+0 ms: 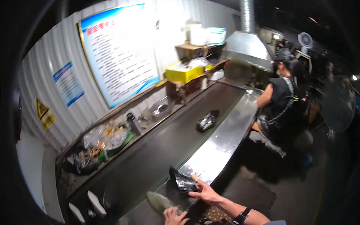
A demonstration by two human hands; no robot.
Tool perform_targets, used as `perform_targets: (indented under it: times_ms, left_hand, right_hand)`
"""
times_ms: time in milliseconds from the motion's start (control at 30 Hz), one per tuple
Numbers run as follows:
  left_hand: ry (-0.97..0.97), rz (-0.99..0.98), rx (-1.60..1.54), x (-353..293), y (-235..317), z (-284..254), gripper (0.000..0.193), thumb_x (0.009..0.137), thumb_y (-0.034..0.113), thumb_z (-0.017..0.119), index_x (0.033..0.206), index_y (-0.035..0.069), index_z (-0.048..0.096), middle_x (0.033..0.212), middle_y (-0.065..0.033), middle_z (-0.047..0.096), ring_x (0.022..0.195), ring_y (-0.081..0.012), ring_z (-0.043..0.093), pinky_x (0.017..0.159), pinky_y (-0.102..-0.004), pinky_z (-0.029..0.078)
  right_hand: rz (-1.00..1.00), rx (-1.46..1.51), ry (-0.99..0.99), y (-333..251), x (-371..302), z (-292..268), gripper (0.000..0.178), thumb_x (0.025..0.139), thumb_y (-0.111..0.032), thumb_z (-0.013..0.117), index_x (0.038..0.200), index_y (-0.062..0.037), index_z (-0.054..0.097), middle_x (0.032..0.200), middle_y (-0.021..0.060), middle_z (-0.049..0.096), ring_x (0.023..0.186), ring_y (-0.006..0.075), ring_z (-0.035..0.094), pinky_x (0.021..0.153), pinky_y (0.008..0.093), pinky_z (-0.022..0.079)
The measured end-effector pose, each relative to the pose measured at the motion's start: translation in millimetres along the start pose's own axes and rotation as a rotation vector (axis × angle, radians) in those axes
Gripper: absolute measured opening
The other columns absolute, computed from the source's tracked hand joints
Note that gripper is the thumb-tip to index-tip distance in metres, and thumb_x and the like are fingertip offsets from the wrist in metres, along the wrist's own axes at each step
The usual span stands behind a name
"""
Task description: The recorder is assembling and inspecting shoe components, utilizing a conveyor belt and industrial pressing machinery in a shoe factory.
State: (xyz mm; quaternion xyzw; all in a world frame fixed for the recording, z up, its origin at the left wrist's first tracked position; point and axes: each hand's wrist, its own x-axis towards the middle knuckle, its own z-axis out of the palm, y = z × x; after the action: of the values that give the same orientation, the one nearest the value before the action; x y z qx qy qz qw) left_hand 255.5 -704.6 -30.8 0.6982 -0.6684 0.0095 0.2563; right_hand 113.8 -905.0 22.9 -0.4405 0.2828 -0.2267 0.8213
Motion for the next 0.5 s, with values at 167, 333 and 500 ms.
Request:
perform_targets:
  times_ms: [167,333,500]
  left_hand:
    - [0.026,-0.683,-1.36,60,-17,-54,0.043,0.08,0.015,0.076,0.115,-0.006,0.061,0.114,-0.0137,0.064,0.099,-0.0225,0.063,0.084,-0.038,0.051]
    - [0.309,-0.828,-2.102,95,24,-121,0.027,0.096,0.016,0.06,0.115,-0.003,0.061,0.111,-0.0124,0.066,0.1,-0.0243,0.066,0.088,-0.0374,0.055]
    - [0.483,-0.879,-1.903,75,27,-144,0.023,0.1,0.017,0.054,0.102,-0.003,0.066,0.102,-0.0109,0.069,0.092,-0.0203,0.068,0.083,-0.0351,0.056]
  right_hand:
    - [0.026,-0.202,-0.229,-43,-17,42,0.078,0.084,-0.002,0.074,0.146,0.002,0.029,0.13,0.0069,0.051,0.116,0.0124,0.052,0.095,0.0261,0.047]
    - [-0.232,-0.464,-0.302,-24,-21,80,0.06,0.082,-0.01,0.079,0.129,0.0038,0.044,0.106,0.0064,0.06,0.096,0.0097,0.056,0.074,0.0253,0.05]
    - [-0.464,-0.638,-0.304,-43,-37,116,0.048,0.082,-0.015,0.08,0.115,0.0034,0.05,0.082,0.0057,0.062,0.068,0.0095,0.053,0.057,0.0292,0.045]
